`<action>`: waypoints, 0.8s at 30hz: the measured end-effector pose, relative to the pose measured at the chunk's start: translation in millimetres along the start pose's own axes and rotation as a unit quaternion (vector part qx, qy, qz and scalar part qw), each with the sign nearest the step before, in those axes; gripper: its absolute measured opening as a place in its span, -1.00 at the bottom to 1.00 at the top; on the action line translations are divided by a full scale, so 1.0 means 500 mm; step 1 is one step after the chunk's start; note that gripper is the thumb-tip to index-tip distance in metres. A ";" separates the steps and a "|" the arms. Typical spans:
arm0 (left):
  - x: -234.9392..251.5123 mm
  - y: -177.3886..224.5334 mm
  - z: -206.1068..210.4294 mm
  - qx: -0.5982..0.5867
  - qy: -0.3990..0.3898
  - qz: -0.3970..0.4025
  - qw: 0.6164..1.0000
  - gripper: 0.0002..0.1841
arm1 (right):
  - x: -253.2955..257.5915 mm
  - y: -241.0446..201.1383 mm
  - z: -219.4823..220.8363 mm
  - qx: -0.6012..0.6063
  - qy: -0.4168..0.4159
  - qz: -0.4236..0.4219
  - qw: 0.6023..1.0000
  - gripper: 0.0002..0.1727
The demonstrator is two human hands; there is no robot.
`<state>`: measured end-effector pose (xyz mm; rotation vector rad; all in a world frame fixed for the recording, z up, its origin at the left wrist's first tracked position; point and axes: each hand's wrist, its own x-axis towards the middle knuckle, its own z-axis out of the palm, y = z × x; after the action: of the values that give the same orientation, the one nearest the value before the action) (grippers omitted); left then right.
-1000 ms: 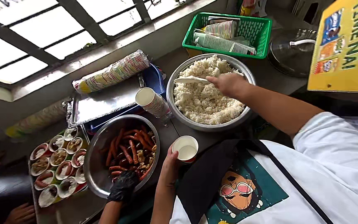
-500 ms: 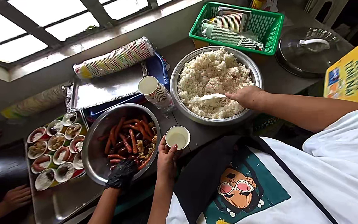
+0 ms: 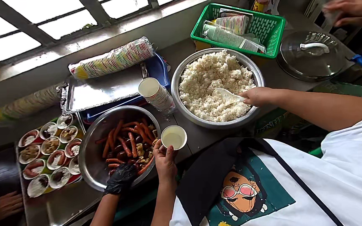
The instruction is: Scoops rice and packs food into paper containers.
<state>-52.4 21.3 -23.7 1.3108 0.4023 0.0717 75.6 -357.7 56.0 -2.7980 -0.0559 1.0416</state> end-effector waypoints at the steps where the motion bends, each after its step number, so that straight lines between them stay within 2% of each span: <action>1: 0.001 0.000 -0.001 -0.002 0.001 0.008 1.000 -0.38 | 0.000 0.003 0.002 0.022 -0.016 -0.008 1.000 -0.54; 5: 0.001 -0.004 0.001 -0.015 0.000 0.026 1.000 -0.40 | 0.025 -0.016 0.029 0.097 -0.056 -0.013 0.994 -0.53; 10: 0.000 -0.010 0.011 0.013 -0.007 0.047 0.999 -0.28 | 0.074 -0.053 0.030 0.238 -0.099 0.023 0.966 -0.52; 13: 0.010 -0.005 0.023 0.023 -0.023 0.072 0.997 -0.27 | 0.081 -0.041 0.026 0.292 -0.107 0.018 0.950 -0.53; 19: 0.033 0.020 0.049 0.073 -0.017 0.127 0.989 -0.19 | 0.042 -0.023 0.014 0.361 -0.091 0.025 0.928 -0.49; 21: 0.046 0.032 0.063 0.075 -0.025 0.136 0.988 -0.19 | 0.032 -0.015 0.007 0.400 -0.075 0.009 0.913 -0.50; 24: 0.070 0.065 0.094 0.137 -0.042 0.138 0.980 -0.16 | 0.039 0.018 0.009 0.439 -0.053 -0.034 0.896 -0.50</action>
<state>0.9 -3.8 7.9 1.6310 0.1587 0.1992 87.0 -364.2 38.5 -1.9040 0.2435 0.8904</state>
